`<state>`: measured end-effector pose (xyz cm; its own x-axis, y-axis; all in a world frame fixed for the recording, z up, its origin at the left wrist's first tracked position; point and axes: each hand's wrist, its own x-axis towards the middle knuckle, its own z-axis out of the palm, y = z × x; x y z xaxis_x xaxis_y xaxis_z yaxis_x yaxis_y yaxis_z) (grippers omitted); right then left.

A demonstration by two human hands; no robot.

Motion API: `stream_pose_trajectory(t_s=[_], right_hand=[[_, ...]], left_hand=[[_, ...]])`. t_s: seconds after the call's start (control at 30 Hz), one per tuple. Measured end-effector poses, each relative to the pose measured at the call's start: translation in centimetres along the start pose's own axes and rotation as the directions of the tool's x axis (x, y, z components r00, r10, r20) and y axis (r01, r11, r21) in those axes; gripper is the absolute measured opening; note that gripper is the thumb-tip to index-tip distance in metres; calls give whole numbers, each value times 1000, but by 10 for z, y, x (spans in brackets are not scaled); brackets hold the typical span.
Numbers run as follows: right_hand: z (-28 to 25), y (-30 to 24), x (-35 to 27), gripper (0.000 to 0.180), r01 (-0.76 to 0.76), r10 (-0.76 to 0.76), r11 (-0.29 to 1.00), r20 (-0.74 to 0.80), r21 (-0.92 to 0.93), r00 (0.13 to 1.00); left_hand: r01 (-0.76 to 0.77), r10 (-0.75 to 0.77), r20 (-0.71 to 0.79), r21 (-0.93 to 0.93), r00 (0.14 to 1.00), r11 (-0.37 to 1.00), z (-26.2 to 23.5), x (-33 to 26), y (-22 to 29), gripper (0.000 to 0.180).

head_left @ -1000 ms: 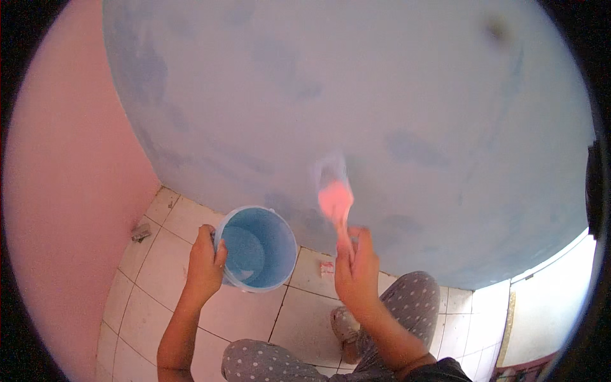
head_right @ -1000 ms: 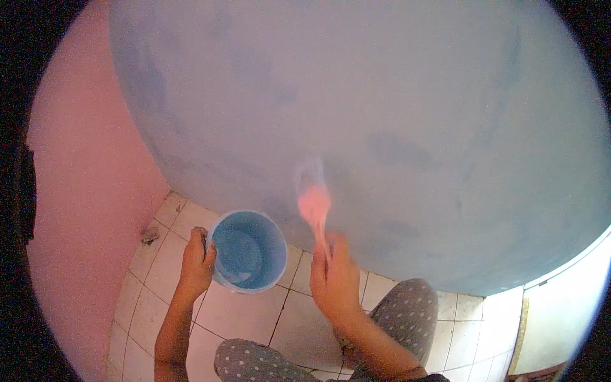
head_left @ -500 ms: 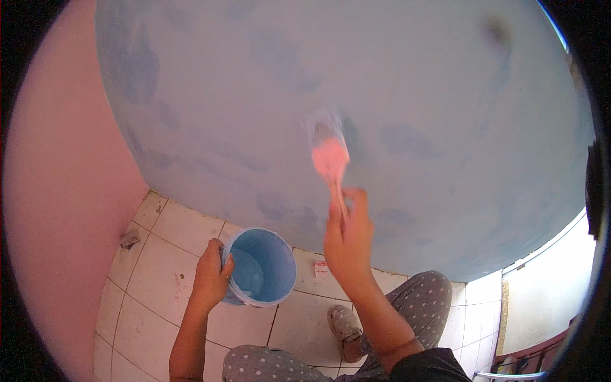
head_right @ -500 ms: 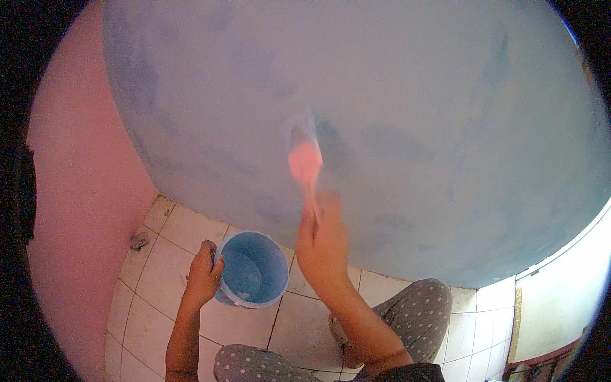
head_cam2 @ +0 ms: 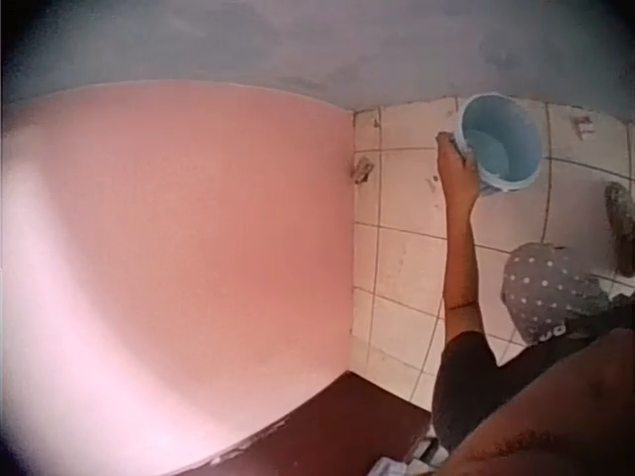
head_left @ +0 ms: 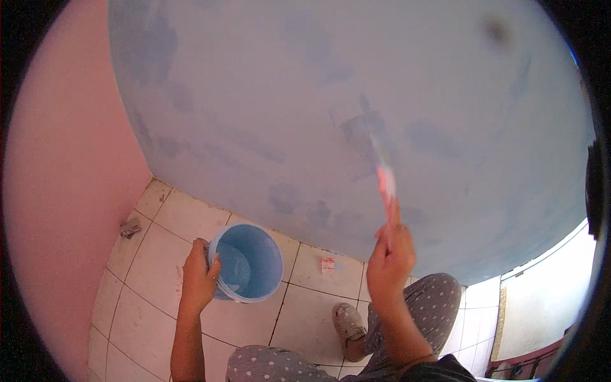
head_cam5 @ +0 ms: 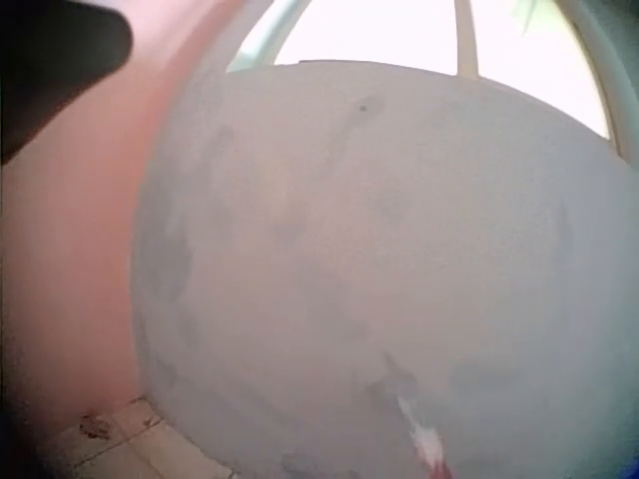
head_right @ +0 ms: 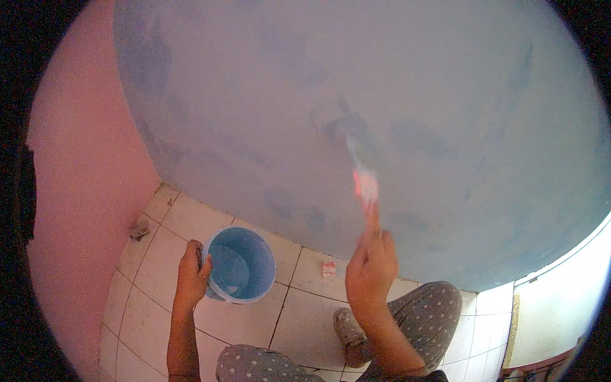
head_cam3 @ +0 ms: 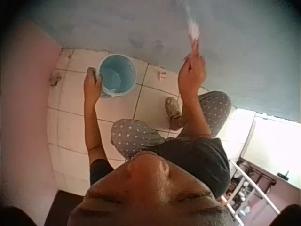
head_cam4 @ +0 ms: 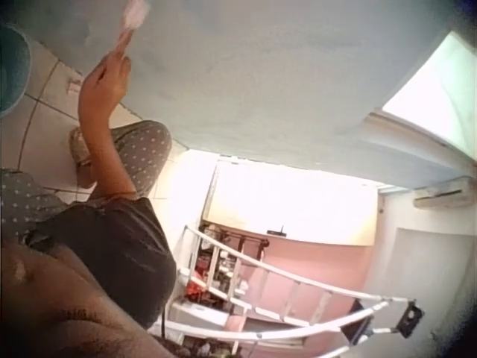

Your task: Apply blue paint to a wall using a paintbrush and a paint bucket.

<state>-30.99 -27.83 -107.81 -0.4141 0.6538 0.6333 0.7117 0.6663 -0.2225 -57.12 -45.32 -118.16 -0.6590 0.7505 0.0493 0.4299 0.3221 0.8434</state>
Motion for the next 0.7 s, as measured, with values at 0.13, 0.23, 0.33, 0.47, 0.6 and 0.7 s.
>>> stream_pose_trajectory(t_s=[0.13,0.23,0.33,0.47,0.6,0.7], right_hand=[[14,-38,44,76,-25,23,981,-12,-191,1000],[49,-56,34,73,-146,222,958,313,-248,923],[65,-38,0,71,-46,107,991,519,-128,848],[36,-52,21,68,15,111,971,502,-239,858],[5,-46,64,73,-2,-7,981,-44,-192,999],[23,-32,54,79,10,-39,968,-109,-249,993]], left_hand=[[57,-58,-17,-34,998,998,5,-3,-12,23],[32,-32,-38,18,999,999,18,-3,-24,24],[32,-33,-41,-31,999,999,21,-5,-30,24],[69,-70,-14,-49,997,996,20,-10,-41,25],[182,-180,37,-36,983,983,16,-13,-38,25],[118,-117,20,-45,993,992,26,-11,-47,26]])
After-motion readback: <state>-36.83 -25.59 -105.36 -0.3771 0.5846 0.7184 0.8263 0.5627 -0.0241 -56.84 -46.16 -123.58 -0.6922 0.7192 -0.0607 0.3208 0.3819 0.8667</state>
